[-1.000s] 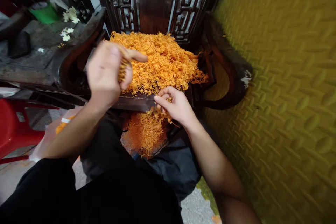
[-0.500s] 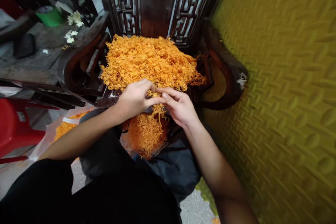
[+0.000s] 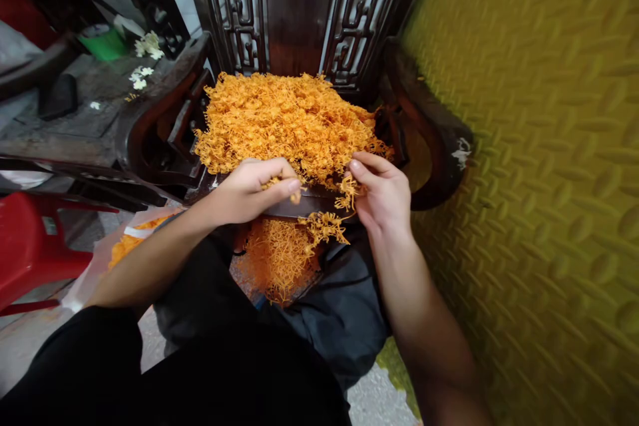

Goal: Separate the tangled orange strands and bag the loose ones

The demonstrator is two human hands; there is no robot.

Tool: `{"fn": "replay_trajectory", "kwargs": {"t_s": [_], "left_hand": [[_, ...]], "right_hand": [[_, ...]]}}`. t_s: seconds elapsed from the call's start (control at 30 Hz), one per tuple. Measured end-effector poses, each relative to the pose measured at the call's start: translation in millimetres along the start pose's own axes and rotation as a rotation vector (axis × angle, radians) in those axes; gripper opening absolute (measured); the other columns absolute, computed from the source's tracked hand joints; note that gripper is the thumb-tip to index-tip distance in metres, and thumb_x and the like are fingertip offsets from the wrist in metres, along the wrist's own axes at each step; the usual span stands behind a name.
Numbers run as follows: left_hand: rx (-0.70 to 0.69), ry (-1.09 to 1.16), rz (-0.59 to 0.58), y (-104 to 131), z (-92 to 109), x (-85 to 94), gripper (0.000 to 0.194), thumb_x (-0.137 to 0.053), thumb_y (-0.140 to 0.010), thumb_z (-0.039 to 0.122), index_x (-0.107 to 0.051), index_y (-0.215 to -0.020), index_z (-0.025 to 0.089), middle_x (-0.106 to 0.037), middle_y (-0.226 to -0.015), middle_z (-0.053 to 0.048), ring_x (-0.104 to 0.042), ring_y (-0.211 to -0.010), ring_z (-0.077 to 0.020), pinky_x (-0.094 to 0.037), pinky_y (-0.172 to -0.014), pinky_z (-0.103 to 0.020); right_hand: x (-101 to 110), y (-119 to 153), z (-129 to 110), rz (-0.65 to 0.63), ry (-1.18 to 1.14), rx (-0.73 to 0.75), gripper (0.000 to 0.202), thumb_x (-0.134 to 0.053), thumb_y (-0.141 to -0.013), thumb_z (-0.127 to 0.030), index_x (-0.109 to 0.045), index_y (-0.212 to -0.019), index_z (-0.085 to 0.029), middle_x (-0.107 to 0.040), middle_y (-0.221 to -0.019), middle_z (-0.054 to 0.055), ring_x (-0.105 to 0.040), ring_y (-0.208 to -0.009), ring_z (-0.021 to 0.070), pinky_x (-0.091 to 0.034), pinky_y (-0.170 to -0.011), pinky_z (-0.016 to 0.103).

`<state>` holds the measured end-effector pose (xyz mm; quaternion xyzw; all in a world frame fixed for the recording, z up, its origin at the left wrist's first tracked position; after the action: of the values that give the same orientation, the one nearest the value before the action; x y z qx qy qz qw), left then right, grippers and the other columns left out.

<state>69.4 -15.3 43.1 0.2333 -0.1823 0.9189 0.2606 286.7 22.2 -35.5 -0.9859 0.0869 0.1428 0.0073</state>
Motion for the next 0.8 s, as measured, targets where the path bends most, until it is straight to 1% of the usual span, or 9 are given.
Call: {"fn": "replay_trajectory", "kwargs": {"t_s": [0.1,0.2,0.33,0.4,0.47,0.53,0.63,0.7,0.8], "left_hand": [[0.147,-0.004,0.088,-4,-21,1.8,0.018,-0.054,-0.097,0.026,-0.066,-0.106,0.018,-0.078,-0.099,-0.005,-0.067,-0.085,-0.0140,-0.050,-0.080,-0.029],[0.205,-0.035,0.103,-10,-37,-8.0,0.026,-0.054,-0.097,0.026,-0.064,-0.120,0.018,-0.078,-0.102,-0.005,-0.068,-0.087,-0.0160,-0.050,-0.086,-0.033],[0.168,-0.048,0.096,-15,-36,-23.8,0.031,-0.061,-0.096,0.048,-0.068,-0.107,0.020,-0.077,-0.104,-0.005,-0.069,-0.094,-0.0192,-0.050,-0.087,-0.034],[0.106,-0.073,0.091,-17,-29,-27.4,0.029,-0.064,-0.095,0.047,-0.067,-0.100,0.019,-0.076,-0.099,-0.004,-0.068,-0.092,-0.0189,-0.050,-0.086,-0.033],[0.050,-0.104,0.142,-18,-22,-21.7,0.025,-0.060,-0.098,0.043,-0.065,-0.095,0.019,-0.074,-0.094,-0.004,-0.067,-0.088,-0.0174,-0.050,-0.084,-0.032],[0.051,-0.107,0.282,-17,-21,-4.9,0.028,-0.053,-0.102,0.045,-0.064,-0.095,0.020,-0.071,-0.088,-0.003,-0.065,-0.082,-0.0164,-0.050,-0.078,-0.031],[0.111,-0.034,0.477,-13,-30,22.1,0.040,-0.039,-0.105,0.054,-0.061,-0.104,0.021,-0.065,-0.080,-0.002,-0.060,-0.067,-0.0139,-0.045,-0.062,-0.028],[0.146,0.027,0.497,-12,-37,29.2,0.041,-0.036,-0.105,0.055,-0.060,-0.108,0.021,-0.066,-0.080,-0.002,-0.055,-0.057,-0.0111,-0.040,-0.054,-0.027],[0.169,0.045,0.393,-13,-41,22.0,0.030,-0.045,-0.104,0.043,-0.061,-0.113,0.019,-0.072,-0.088,-0.004,-0.053,-0.055,-0.0095,-0.041,-0.055,-0.026]], "right_hand": [[-9,9,-4,-0.064,0.030,-0.004,0.028,-0.094,-0.067,-0.031,-0.081,-0.092,-0.028,-0.076,-0.088,0.002,-0.069,-0.073,0.0167,-0.061,-0.071,0.035],[-27,25,-4,-0.191,0.008,-0.050,0.043,-0.093,-0.069,-0.033,-0.080,-0.109,-0.030,-0.078,-0.105,0.003,-0.073,-0.089,0.0196,-0.063,-0.082,0.039],[-37,32,-2,-0.263,0.036,-0.022,0.061,-0.097,-0.062,-0.026,-0.077,-0.119,-0.029,-0.076,-0.115,0.003,-0.072,-0.099,0.0209,-0.062,-0.086,0.037],[-36,31,-2,-0.253,0.055,0.008,0.062,-0.098,-0.059,-0.023,-0.078,-0.117,-0.028,-0.076,-0.111,0.003,-0.072,-0.094,0.0194,-0.062,-0.081,0.035],[-35,29,-3,-0.238,0.054,0.020,0.058,-0.099,-0.057,-0.021,-0.080,-0.112,-0.027,-0.076,-0.101,0.003,-0.071,-0.086,0.0173,-0.063,-0.077,0.033],[-34,29,-6,-0.214,0.053,0.036,0.053,-0.099,-0.056,-0.020,-0.082,-0.106,-0.026,-0.075,-0.093,0.002,-0.070,-0.081,0.0159,-0.063,-0.075,0.032],[-30,28,-7,-0.185,0.071,0.036,0.048,-0.099,-0.054,-0.019,-0.082,-0.099,-0.025,-0.074,-0.088,0.001,-0.069,-0.078,0.0145,-0.063,-0.072,0.030],[-28,27,-5,-0.172,0.060,-0.009,0.048,-0.100,-0.053,-0.019,-0.082,-0.097,-0.024,-0.075,-0.087,0.002,-0.069,-0.075,0.0133,-0.063,-0.072,0.028],[-27,26,-1,-0.155,0.001,-0.079,0.043,-0.100,-0.055,-0.021,-0.081,-0.094,-0.023,-0.077,-0.091,0.002,-0.071,-0.076,0.0125,-0.063,-0.078,0.028]]}}
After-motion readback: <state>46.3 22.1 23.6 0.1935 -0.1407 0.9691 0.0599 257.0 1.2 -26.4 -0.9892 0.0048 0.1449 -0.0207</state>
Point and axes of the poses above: each hand's wrist, its own y-axis away from the middle knuckle, its own x-axis out of the back of the hand, z = x × y, the point moved 6 cm from there along -y, towards the middle knuckle
